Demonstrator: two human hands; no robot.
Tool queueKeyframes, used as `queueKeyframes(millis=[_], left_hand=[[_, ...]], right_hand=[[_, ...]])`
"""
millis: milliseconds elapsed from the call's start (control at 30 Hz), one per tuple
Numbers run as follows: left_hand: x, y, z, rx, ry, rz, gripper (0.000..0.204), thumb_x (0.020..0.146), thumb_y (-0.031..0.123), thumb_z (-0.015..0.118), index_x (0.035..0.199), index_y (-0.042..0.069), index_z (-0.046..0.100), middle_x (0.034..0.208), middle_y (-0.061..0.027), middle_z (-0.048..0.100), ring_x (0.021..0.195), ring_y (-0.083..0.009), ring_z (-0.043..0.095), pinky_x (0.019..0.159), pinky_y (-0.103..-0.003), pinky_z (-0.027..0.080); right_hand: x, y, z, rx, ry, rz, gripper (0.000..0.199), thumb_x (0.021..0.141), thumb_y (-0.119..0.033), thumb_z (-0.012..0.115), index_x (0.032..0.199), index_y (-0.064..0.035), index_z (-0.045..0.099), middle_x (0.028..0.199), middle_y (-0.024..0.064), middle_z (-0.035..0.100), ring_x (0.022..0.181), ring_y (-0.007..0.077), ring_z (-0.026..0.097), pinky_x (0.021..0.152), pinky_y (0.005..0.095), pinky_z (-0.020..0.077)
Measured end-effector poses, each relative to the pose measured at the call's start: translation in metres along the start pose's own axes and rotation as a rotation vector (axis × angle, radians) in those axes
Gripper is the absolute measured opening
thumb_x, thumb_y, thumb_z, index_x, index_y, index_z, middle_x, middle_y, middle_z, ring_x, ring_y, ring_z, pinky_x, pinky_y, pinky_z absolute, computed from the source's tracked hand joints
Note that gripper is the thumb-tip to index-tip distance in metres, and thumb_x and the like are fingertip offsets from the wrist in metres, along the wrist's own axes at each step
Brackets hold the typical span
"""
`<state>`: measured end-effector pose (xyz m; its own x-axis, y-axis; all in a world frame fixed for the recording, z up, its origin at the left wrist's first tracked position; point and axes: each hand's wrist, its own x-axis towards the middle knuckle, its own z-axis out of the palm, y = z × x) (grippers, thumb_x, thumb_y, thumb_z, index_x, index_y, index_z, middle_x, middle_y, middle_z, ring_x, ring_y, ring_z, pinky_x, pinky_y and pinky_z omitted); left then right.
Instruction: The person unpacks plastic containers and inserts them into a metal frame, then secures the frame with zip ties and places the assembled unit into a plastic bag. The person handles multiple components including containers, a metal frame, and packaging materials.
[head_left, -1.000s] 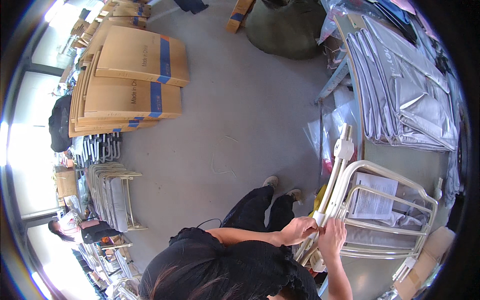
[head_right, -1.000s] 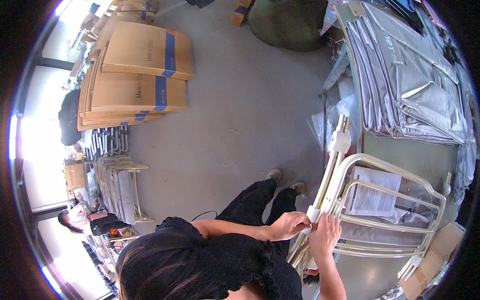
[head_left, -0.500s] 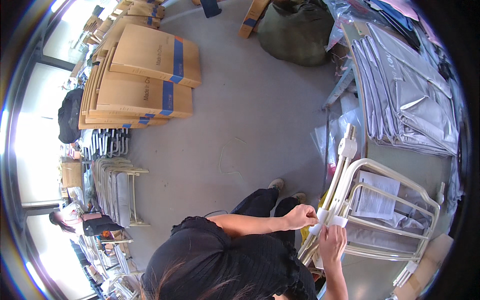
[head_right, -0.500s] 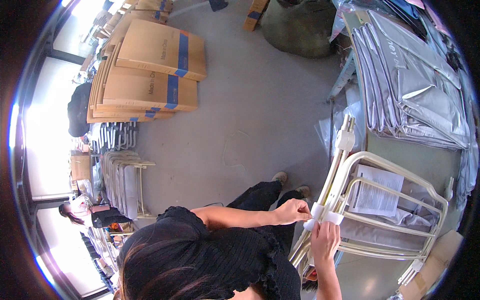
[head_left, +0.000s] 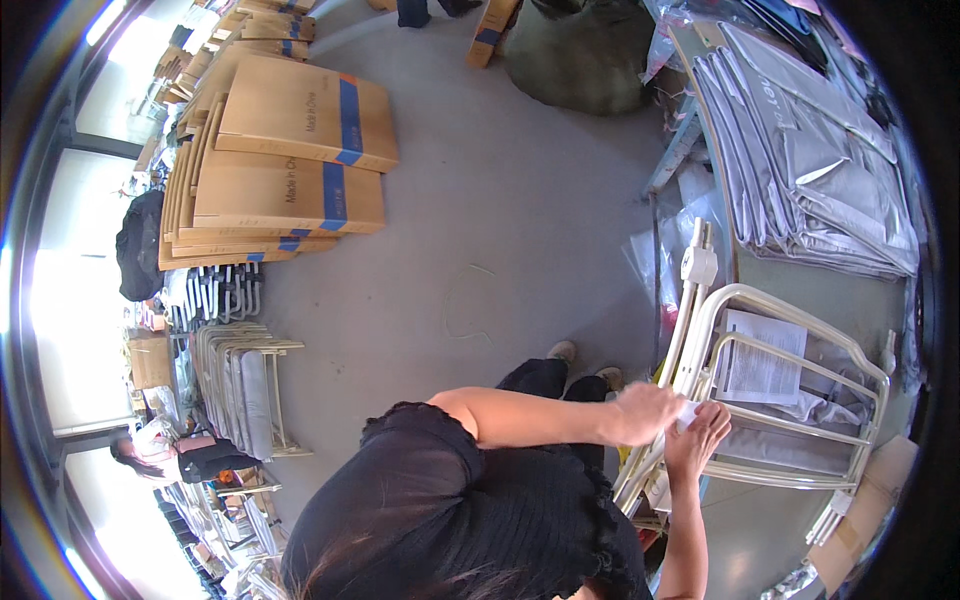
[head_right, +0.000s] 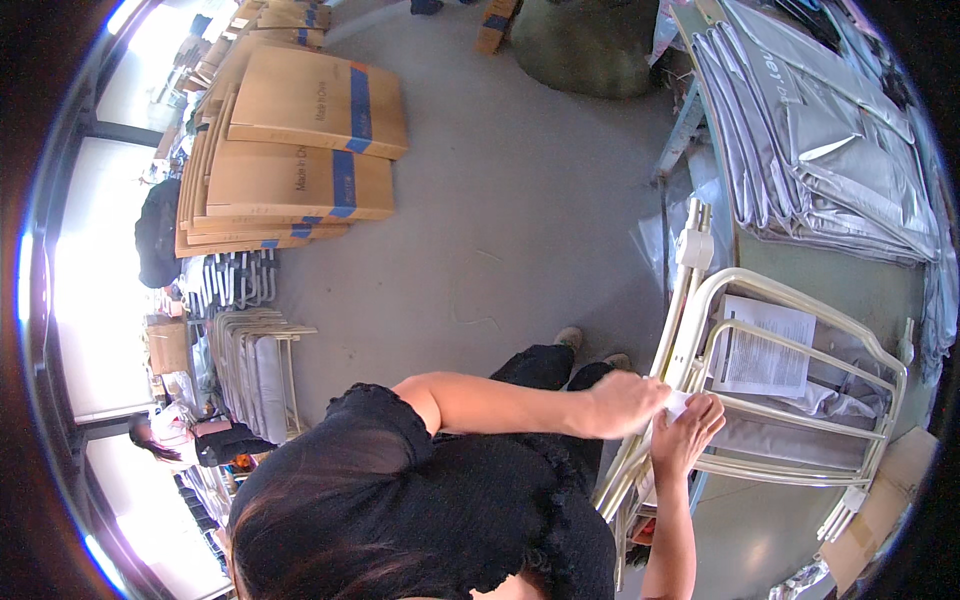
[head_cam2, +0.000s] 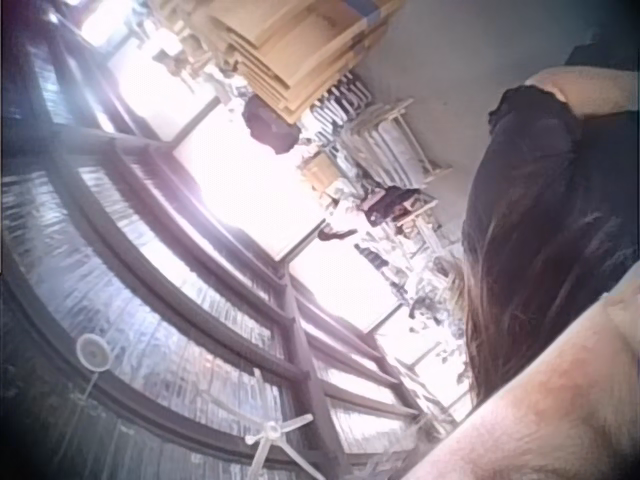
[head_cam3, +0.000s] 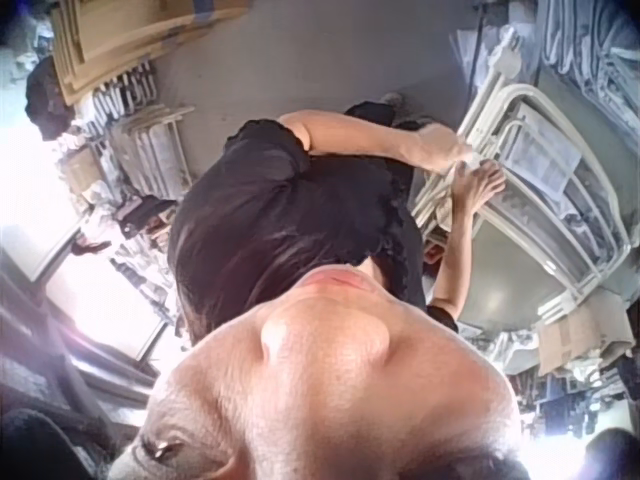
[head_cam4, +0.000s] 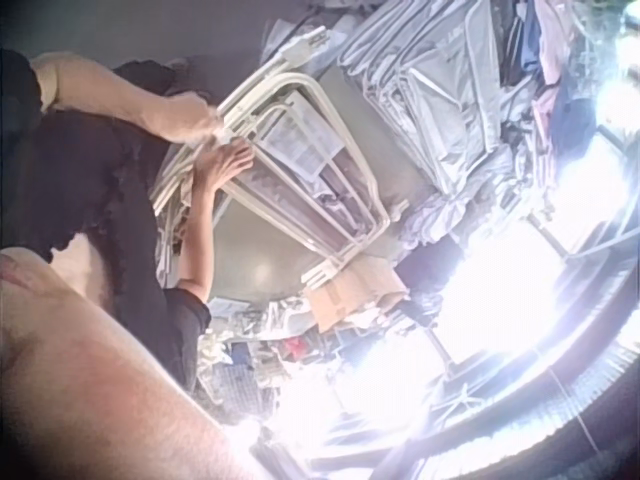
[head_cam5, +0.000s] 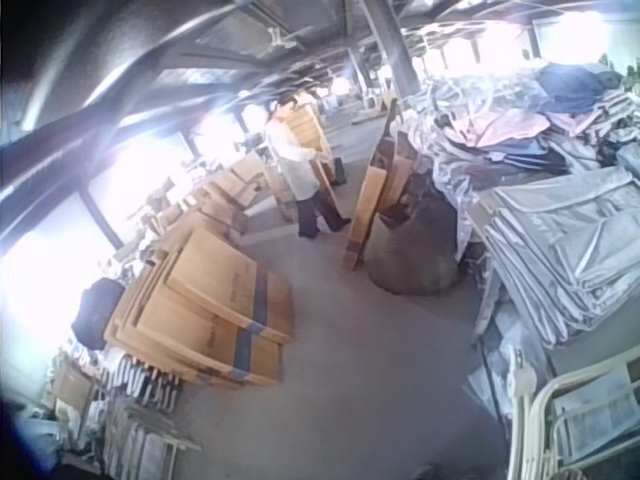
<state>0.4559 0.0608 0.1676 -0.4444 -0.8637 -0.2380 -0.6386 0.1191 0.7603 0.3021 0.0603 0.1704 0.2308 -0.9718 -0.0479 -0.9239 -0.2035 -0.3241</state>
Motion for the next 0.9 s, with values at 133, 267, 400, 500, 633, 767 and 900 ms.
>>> queueKeyframes(millis=[133,267,400,500,633,767,900], left_hand=[[0.01,0.013,0.025,-0.136,0.068,-0.096,0.023,0.08,0.003,0.057,0.096,-0.009,0.048,0.083,-0.024,0.063,0.078,-0.0368,0.066,0.07,-0.043,0.054],[0.008,-0.005,0.035,-0.123,0.06,-0.167,0.024,0.079,0.007,0.059,0.094,-0.009,0.05,0.081,-0.0232,0.064,0.078,-0.036,0.066,0.071,-0.041,0.054],[0.011,-0.017,0.033,0.018,-0.028,-0.139,0.018,0.078,0.011,0.06,0.083,-0.007,0.059,0.076,-0.0248,0.064,0.076,-0.037,0.066,0.067,-0.043,0.054],[0.009,-0.02,0.035,-0.09,-0.004,-0.197,0.021,0.078,0.016,0.06,0.074,-0.005,0.063,0.073,-0.0264,0.063,0.074,-0.0394,0.066,0.066,-0.045,0.054],[0.007,-0.028,0.062,-0.332,0.115,-0.349,0.029,0.08,0.025,0.056,0.076,-0.003,0.064,0.076,-0.0236,0.064,0.076,-0.0396,0.065,0.069,-0.046,0.052],[0.004,-0.024,0.063,-0.465,0.202,-0.467,0.034,0.078,0.031,0.057,0.078,-0.002,0.066,0.076,-0.0225,0.064,0.076,-0.0365,0.065,0.069,-0.043,0.052],[0.001,-0.024,0.072,-0.536,0.27,-0.453,0.032,0.077,0.03,0.06,0.073,-0.001,0.064,0.073,-0.0213,0.063,0.071,-0.0362,0.064,0.064,-0.042,0.05]], right_hand=[[-0.003,0.012,0.009,0.021,0.022,-0.071,0.043,0.066,-0.006,0.072,0.096,-0.0016,0.042,0.104,0.0169,0.042,0.103,0.0353,0.039,0.091,0.0454,0.0298],[-0.001,0.005,0.001,0.046,0.006,-0.003,0.043,0.066,-0.005,0.074,0.095,-0.0021,0.042,0.104,0.0164,0.042,0.101,0.0365,0.04,0.089,0.0458,0.0312],[-0.001,0.001,-0.003,0.047,-0.014,0.025,0.045,0.064,-0.004,0.077,0.093,-0.002,0.043,0.104,0.0162,0.042,0.1,0.0363,0.041,0.087,0.0452,0.0343],[0.002,-0.002,-0.007,0.04,-0.065,0.061,0.049,0.061,-0.005,0.078,0.094,-0.0026,0.042,0.105,0.0158,0.042,0.101,0.0359,0.041,0.087,0.0452,0.0351],[0.003,0.002,0.002,0.037,-0.034,0.063,0.059,0.06,-0.005,0.078,0.103,-0.0049,0.038,0.112,0.0168,0.039,0.106,0.0366,0.04,0.09,0.0464,0.0341],[0.001,0.008,0.011,0.076,-0.086,0.225,0.102,0.061,-0.004,0.075,0.145,-0.0158,0.018,0.139,0.0188,0.027,0.129,0.0389,0.029,0.105,0.0498,0.0272],[0.003,-0.002,0.011,0.012,-0.108,0.333,0.103,0.062,-0.005,0.074,0.146,-0.0178,0.016,0.141,0.0177,0.025,0.131,0.0376,0.026,0.104,0.051,0.0272]])
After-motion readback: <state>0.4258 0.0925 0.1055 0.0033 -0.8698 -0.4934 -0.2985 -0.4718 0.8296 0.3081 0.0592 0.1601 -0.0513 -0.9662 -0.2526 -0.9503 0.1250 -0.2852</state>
